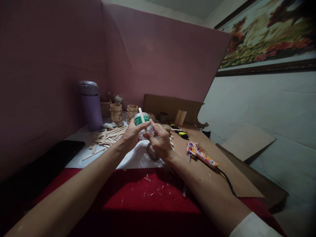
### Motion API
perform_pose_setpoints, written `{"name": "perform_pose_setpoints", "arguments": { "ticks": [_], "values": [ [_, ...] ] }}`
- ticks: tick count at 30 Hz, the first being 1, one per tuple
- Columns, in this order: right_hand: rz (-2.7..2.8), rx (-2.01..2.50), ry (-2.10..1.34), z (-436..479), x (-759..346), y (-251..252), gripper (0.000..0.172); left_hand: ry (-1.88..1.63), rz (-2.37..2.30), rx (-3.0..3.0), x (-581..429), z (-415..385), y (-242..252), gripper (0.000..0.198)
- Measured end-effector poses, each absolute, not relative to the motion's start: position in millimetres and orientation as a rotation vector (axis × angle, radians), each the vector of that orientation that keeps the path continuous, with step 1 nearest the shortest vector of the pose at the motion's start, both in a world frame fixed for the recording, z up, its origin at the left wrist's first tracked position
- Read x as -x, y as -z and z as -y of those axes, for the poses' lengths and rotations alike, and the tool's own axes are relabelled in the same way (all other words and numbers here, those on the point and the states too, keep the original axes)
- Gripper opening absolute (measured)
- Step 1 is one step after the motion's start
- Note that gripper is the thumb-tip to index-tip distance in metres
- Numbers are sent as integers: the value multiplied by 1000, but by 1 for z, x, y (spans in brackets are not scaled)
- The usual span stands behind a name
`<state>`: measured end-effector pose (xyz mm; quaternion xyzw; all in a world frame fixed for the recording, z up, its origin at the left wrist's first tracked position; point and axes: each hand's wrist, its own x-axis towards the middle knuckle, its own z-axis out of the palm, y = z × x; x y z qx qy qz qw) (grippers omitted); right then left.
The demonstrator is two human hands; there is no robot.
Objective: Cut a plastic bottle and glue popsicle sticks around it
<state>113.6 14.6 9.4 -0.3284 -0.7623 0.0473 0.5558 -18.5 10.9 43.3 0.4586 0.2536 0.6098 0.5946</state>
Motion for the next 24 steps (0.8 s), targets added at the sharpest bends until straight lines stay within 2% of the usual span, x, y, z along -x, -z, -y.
{"name": "perform_pose_setpoints", "arguments": {
  "ticks": [8, 24],
  "values": [
    [1795, 780, -137, -17, -114, -8, 52, -1409, -611, -1061, 19, -12, -42, 59],
    [1797, 781, -148, -19, -114, -7, 47, -1387, -571, -1101, 19, -12, -40, 52]
  ]
}}
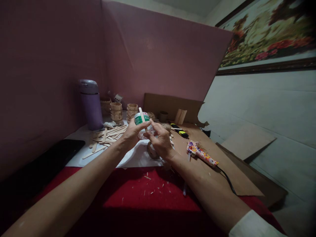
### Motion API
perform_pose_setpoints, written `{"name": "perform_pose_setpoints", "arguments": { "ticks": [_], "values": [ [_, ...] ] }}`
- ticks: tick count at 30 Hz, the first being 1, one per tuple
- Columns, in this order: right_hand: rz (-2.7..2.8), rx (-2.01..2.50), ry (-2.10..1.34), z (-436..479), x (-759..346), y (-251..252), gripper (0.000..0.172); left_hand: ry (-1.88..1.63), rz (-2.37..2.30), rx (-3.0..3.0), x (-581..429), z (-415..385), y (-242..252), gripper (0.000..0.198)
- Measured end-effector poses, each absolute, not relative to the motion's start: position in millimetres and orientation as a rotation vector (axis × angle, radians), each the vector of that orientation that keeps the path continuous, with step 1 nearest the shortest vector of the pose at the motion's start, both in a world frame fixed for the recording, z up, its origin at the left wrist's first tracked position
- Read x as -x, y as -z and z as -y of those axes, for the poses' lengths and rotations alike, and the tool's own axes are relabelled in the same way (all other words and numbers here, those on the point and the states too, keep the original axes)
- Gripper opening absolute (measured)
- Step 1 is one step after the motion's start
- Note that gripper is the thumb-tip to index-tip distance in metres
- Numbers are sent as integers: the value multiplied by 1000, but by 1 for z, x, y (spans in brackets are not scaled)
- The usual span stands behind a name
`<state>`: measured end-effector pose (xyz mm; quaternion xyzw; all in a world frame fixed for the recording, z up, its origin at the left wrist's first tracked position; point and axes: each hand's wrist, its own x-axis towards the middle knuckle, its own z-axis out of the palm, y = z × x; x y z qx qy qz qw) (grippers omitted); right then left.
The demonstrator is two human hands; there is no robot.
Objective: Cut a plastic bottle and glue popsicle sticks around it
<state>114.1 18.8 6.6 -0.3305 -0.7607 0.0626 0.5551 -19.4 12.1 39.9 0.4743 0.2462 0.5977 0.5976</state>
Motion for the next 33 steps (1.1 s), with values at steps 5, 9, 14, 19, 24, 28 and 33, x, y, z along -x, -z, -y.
{"name": "perform_pose_setpoints", "arguments": {
  "ticks": [5, 9, 14, 19, 24, 28, 33],
  "values": [
    [1796, 777, -159, -18, -114, -7, 47, -1382, -594, -1081, 20, -12, -40, 52],
    [1798, 791, -161, -18, -114, -7, 46, -1379, -592, -1080, 21, -14, -39, 53],
    [1824, 774, -172, -22, -114, -5, 57, -1449, -631, -1042, 22, -18, -38, 61],
    [1810, 774, -269, -23, -114, -7, 87, -1564, -564, -1027, 19, -17, -37, 73],
    [1727, 822, -309, -20, -112, -10, 80, -1544, -527, -1101, 22, -17, -39, 60],
    [1711, 824, -326, -20, -111, -9, 78, -1612, -693, -1059, 27, -21, -43, 62],
    [1686, 850, -440, -20, -110, -9, 83, -1575, -661, -1058, 31, -23, -46, 50]
  ]
}}
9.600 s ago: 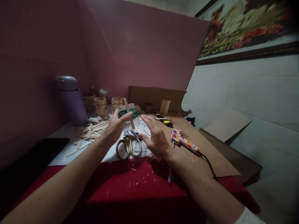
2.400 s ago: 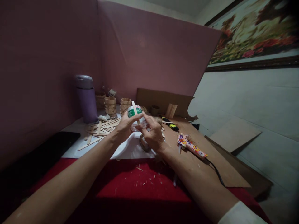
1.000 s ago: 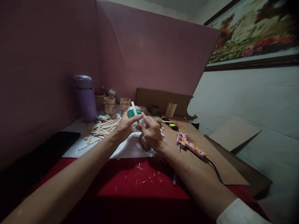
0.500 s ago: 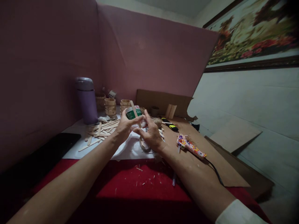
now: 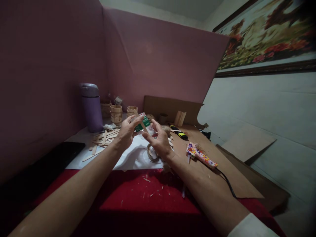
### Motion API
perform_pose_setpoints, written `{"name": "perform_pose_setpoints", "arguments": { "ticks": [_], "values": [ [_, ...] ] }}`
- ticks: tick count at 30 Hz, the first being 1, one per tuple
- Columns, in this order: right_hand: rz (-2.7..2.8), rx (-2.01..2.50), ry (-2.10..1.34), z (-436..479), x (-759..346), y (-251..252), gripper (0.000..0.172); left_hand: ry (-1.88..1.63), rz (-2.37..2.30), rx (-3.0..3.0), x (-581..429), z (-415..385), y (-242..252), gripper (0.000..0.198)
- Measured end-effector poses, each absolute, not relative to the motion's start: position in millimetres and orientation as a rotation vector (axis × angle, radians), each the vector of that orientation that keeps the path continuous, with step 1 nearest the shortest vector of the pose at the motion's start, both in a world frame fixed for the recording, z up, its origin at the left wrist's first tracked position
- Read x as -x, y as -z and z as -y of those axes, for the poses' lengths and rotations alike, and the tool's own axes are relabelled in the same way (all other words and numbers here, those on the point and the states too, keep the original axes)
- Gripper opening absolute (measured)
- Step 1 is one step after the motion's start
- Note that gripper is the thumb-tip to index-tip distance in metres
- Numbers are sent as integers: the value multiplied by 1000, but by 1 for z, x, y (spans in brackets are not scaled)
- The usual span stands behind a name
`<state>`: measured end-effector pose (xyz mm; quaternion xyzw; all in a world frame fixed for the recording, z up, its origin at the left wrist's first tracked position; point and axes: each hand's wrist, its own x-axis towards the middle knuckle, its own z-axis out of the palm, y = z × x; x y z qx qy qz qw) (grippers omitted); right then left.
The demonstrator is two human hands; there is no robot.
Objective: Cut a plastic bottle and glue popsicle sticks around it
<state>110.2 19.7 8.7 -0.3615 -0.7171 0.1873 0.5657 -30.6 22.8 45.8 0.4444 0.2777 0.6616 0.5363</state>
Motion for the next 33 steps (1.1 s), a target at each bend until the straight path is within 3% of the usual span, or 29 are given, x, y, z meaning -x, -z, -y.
{"name": "perform_pose_setpoints", "arguments": {
  "ticks": [6, 10, 17, 24, 33],
  "values": [
    [1612, 800, -678, -23, -108, -7, 61, -1546, -634, -1057, 31, -22, -45, 42],
    [1613, 788, -689, -24, -108, -6, 65, -1558, -600, -1025, 33, -23, -47, 44],
    [1582, 786, -706, -19, -105, -7, 89, -1572, -515, -920, 33, -29, -46, 39],
    [1502, 814, -692, -23, -106, -4, 79, -1673, -646, -993, 33, -29, -45, 50],
    [1555, 834, -602, -25, -111, -2, 71, -1892, -592, -1065, 44, -37, -50, 30]
  ]
}}
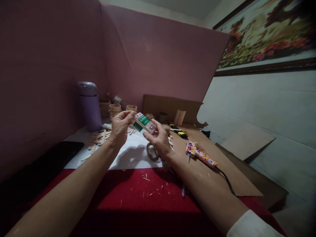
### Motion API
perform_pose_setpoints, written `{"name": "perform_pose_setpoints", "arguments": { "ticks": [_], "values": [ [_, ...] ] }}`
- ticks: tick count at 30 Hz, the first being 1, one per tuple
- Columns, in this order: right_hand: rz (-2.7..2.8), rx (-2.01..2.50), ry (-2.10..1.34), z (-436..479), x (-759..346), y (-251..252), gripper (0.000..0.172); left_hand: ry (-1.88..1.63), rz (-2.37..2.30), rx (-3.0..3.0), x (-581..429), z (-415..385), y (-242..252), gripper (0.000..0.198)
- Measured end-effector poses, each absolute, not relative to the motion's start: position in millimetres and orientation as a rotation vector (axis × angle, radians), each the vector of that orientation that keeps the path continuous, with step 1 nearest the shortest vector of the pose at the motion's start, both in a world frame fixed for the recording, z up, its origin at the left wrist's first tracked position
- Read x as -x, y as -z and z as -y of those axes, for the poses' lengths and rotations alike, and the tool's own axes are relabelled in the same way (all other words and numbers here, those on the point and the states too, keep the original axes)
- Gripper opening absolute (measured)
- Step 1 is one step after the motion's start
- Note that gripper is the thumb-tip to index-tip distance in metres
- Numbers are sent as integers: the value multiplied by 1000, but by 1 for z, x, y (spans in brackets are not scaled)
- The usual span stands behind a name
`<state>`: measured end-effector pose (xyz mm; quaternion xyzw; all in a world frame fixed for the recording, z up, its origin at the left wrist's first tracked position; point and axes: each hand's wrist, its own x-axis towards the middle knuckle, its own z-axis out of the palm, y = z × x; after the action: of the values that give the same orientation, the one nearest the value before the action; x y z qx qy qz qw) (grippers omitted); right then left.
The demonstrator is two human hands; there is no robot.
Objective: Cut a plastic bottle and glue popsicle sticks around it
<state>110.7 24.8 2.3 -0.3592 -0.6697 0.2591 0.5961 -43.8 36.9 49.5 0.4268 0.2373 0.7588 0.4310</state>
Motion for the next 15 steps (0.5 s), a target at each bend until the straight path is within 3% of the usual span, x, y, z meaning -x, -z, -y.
{"name": "perform_pose_setpoints", "arguments": {
  "ticks": [15],
  "values": [
    [1499, 767, -642, -21, -107, -5, 83, -1865, -617, -943, 44, -38, -50, 26]
  ]
}}
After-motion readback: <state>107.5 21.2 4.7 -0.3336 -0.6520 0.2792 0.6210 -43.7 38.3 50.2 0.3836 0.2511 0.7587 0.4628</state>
